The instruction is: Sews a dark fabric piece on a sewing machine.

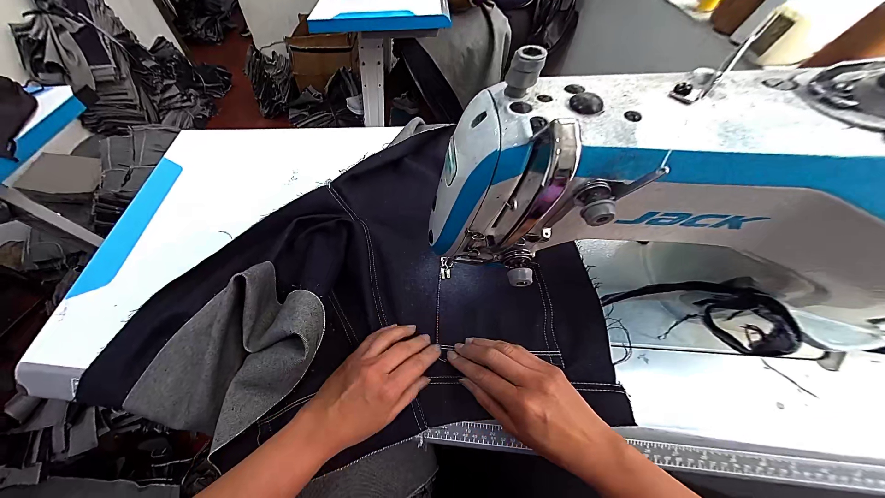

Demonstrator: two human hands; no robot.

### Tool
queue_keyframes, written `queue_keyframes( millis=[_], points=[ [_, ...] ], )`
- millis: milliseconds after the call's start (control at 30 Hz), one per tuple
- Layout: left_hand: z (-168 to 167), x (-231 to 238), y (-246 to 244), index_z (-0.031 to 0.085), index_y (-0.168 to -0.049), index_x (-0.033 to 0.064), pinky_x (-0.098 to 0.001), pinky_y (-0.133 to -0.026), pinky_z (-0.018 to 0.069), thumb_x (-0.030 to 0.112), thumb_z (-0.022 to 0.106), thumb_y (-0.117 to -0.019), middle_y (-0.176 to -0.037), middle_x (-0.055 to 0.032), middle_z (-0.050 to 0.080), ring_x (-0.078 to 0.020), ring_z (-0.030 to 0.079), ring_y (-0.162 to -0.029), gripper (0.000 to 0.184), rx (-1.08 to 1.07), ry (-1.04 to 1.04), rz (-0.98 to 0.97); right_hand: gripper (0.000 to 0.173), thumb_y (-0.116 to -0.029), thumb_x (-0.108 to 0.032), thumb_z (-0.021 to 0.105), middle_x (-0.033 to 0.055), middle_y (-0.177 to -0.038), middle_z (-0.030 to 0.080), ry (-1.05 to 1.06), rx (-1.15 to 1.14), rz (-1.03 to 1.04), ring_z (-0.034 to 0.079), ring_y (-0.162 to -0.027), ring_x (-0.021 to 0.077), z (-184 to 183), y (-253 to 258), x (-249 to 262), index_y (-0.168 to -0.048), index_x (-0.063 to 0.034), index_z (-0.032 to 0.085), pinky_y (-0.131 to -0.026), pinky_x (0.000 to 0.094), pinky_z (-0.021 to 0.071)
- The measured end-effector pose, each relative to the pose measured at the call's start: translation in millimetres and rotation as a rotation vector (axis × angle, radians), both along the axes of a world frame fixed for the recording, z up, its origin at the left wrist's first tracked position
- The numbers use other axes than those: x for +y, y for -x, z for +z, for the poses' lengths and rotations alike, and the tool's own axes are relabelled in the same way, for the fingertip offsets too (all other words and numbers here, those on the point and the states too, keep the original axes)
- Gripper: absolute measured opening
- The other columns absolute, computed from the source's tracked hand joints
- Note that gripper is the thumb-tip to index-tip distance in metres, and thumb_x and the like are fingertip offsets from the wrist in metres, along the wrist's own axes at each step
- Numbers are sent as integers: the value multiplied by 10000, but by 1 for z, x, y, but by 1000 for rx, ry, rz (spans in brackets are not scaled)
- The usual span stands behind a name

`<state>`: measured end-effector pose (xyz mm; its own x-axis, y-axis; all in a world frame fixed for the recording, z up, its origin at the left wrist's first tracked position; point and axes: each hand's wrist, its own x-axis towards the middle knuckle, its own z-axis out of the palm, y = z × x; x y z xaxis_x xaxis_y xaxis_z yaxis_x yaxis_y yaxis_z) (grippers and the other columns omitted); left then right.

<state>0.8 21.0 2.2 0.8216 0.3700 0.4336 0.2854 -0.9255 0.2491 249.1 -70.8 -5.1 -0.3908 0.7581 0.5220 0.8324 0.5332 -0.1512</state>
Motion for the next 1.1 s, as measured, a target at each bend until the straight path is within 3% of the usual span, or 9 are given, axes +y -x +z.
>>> queue_keyframes(
  millis=[233, 467, 567, 633, 733, 767, 867, 1000, 1100],
  points=[
    [5, -13, -6, 647, -1369, 127, -433, -1164, 392, 340, 421, -1096, -1403, -23, 647, -210, 555, -1362, 414, 128, 1, -5, 301, -1081, -255, 501, 66, -1218, 728, 34, 3, 68, 650, -1220, 204, 0, -15, -1, -1231, -114, 720, -1059, 312, 501],
    [2, -11, -4, 657, -1264, 102, -376, -1158, 416, 358, 522, -1059, -1297, -44, 698, -207, 578, -1334, 355, -9, 116, 18, 214, -1058, -216, 542, 61, -1147, 729, 84, 226, 29, 662, -1175, 155, 3, -19, -2, -1134, -109, 711, -1011, 273, 533],
    [4, -11, -7, 696, -1249, 220, -411, -1123, 440, 336, 496, -1071, -1325, -43, 680, -241, 580, -1321, 292, 28, 55, 16, 145, -1042, -160, 530, 74, -1029, 680, -21, 215, 3, 660, -1047, 176, 4, -14, -17, -1105, -119, 652, -918, 278, 540],
    [6, -11, -15, 697, -1280, 244, -389, -1048, 484, 341, 505, -1063, -1232, -14, 709, -228, 626, -1224, 306, 45, -13, 63, 191, -1044, -168, 543, 89, -1055, 705, -2, 138, -17, 672, -1062, 207, 0, -2, -27, -1152, -102, 686, -960, 299, 540],
    [13, -5, -40, 745, -1122, 131, -322, -749, 515, 343, 601, -1003, -881, -7, 694, -199, 644, -836, 282, -14, -135, 144, 296, -1069, -279, 515, 80, -1155, 718, -5, 58, -117, 659, -1124, 214, -7, 17, -33, -1221, -101, 696, -1013, 305, 505],
    [15, -2, -46, 753, -1057, 115, -315, -699, 513, 323, 616, -989, -836, -18, 672, -203, 633, -789, 259, -11, -147, 145, 323, -1074, -314, 502, 78, -1163, 714, -6, 57, -145, 652, -1123, 217, -8, 21, -32, -1224, -105, 698, -1003, 311, 501],
    [21, 7, -53, 763, -897, 92, -301, -668, 558, 238, 619, -971, -785, -37, 664, -200, 665, -766, 217, 2, -92, 78, 360, -1080, -346, 483, 71, -1165, 707, -2, 59, -189, 639, -1102, 226, -10, 27, -33, -1248, -122, 709, -970, 333, 487],
    [33, 18, -48, 779, -907, 66, -315, -701, 590, 180, 643, -961, -797, -48, 714, -169, 711, -771, 186, -6, 201, 54, 386, -1088, -356, 456, 54, -1191, 706, 14, 33, -216, 638, -1103, 227, -10, 28, -32, -1299, -145, 701, -948, 355, 484],
    [37, 24, -46, 789, -903, 93, -270, -660, 566, 182, 653, -949, -786, -17, 717, -106, 687, -727, 169, -2, 327, 67, 400, -1087, -363, 447, 50, -1165, 704, 16, 11, -249, 639, -1078, 237, -9, 33, -29, -1309, -147, 701, -912, 374, 487]
  ],
)
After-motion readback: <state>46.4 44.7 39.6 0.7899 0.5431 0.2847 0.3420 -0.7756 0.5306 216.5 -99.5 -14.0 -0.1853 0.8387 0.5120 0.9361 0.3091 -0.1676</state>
